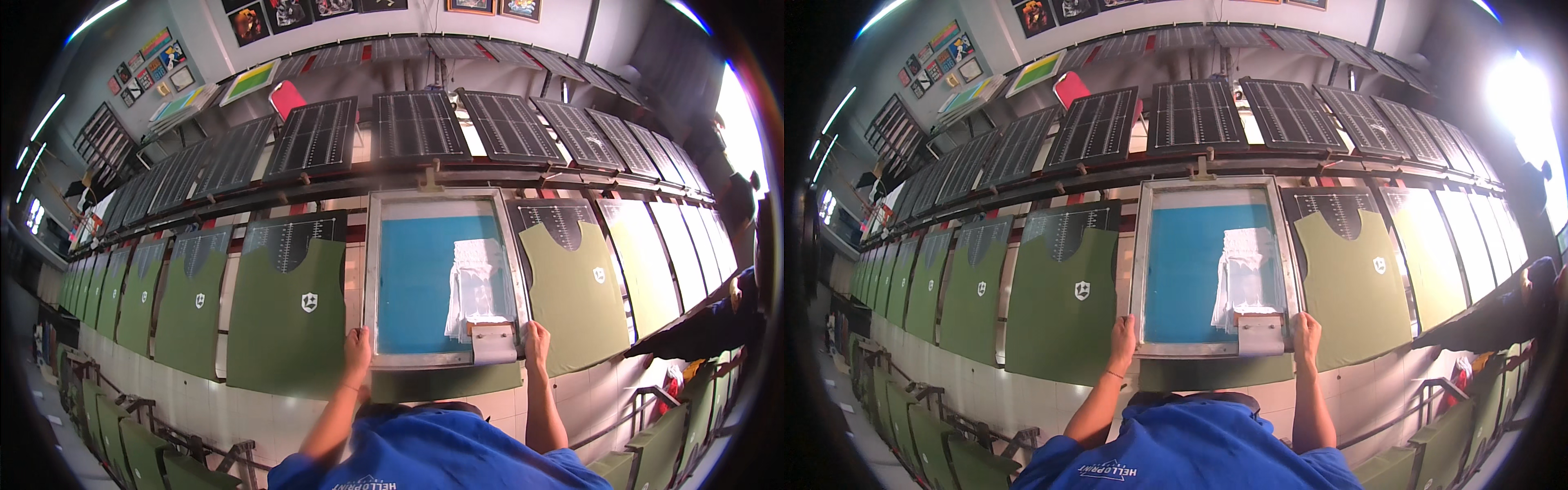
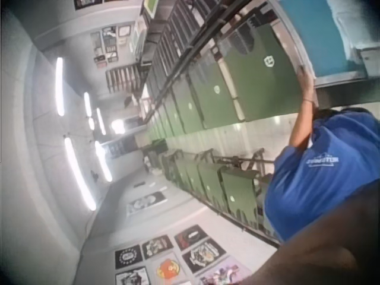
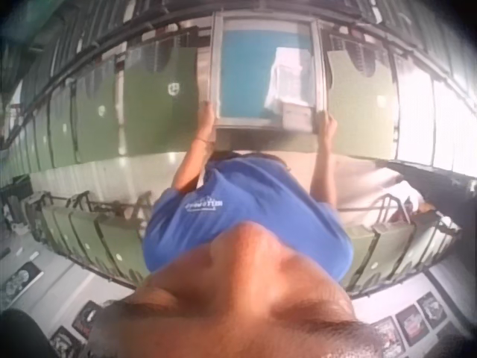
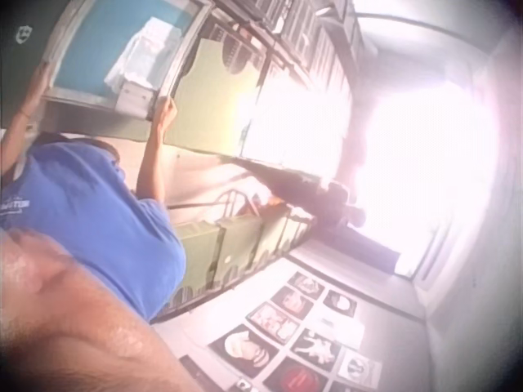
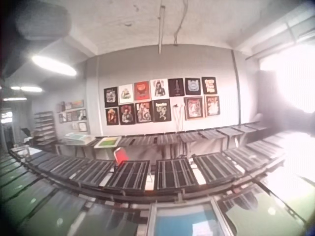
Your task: The person performs screen printing by repeatedly lowering a screen frame onto a garment, applying ink with a squeegee, and lifting the frame. The person works at a multi-station table, handling the screen and squeegee to transfer the design onto the fabric.
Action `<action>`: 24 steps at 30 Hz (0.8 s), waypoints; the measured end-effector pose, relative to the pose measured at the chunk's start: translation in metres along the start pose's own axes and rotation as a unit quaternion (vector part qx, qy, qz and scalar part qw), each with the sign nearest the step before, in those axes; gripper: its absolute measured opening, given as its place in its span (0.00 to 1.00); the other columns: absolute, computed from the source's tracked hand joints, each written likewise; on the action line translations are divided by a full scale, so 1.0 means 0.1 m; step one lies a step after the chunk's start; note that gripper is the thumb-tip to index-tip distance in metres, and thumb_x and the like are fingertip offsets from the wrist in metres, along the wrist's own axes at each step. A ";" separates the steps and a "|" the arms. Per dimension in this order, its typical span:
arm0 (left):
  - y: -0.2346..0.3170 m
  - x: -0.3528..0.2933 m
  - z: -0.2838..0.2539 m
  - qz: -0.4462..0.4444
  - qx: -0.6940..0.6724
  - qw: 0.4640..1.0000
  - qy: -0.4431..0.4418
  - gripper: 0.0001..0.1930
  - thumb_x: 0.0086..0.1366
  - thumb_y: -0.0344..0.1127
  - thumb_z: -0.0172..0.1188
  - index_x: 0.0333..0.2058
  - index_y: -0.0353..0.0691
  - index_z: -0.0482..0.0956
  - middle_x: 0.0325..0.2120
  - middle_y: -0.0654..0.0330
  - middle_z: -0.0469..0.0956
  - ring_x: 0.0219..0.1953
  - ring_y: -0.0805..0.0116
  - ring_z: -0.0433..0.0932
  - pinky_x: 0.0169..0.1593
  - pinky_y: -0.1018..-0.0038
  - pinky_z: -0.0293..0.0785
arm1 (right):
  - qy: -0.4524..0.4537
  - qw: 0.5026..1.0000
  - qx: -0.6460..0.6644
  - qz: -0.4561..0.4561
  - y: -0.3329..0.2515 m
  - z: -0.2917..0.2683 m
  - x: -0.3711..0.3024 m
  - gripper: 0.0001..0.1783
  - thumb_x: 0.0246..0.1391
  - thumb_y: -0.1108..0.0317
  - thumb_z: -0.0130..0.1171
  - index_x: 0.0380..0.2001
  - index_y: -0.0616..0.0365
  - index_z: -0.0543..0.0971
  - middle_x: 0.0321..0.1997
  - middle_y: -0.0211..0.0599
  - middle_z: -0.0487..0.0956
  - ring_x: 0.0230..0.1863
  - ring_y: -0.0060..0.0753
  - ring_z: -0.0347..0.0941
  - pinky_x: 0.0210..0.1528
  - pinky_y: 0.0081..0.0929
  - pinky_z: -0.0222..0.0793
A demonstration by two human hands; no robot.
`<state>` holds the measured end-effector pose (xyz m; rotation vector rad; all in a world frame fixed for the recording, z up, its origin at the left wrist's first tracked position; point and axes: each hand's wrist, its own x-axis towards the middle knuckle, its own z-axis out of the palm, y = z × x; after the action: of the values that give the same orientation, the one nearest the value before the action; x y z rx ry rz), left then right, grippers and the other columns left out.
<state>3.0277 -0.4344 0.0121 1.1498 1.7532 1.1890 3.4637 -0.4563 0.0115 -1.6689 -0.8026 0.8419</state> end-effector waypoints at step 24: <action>0.13 0.06 0.20 -0.180 -0.174 0.965 0.073 0.20 0.70 0.50 0.50 0.39 0.36 0.77 0.36 0.62 0.74 0.41 0.70 0.71 0.48 0.69 0.67 | -0.080 0.994 0.057 0.054 -0.04 0.02 0.38 0.18 0.62 0.61 0.56 0.40 0.69 0.82 0.29 0.24 0.76 0.31 0.16 0.67 0.34 0.21 0.63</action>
<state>3.0470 -0.4208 0.0176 0.5225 1.6822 1.3091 3.4817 -0.4231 0.0100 -1.5698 -0.7628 1.0877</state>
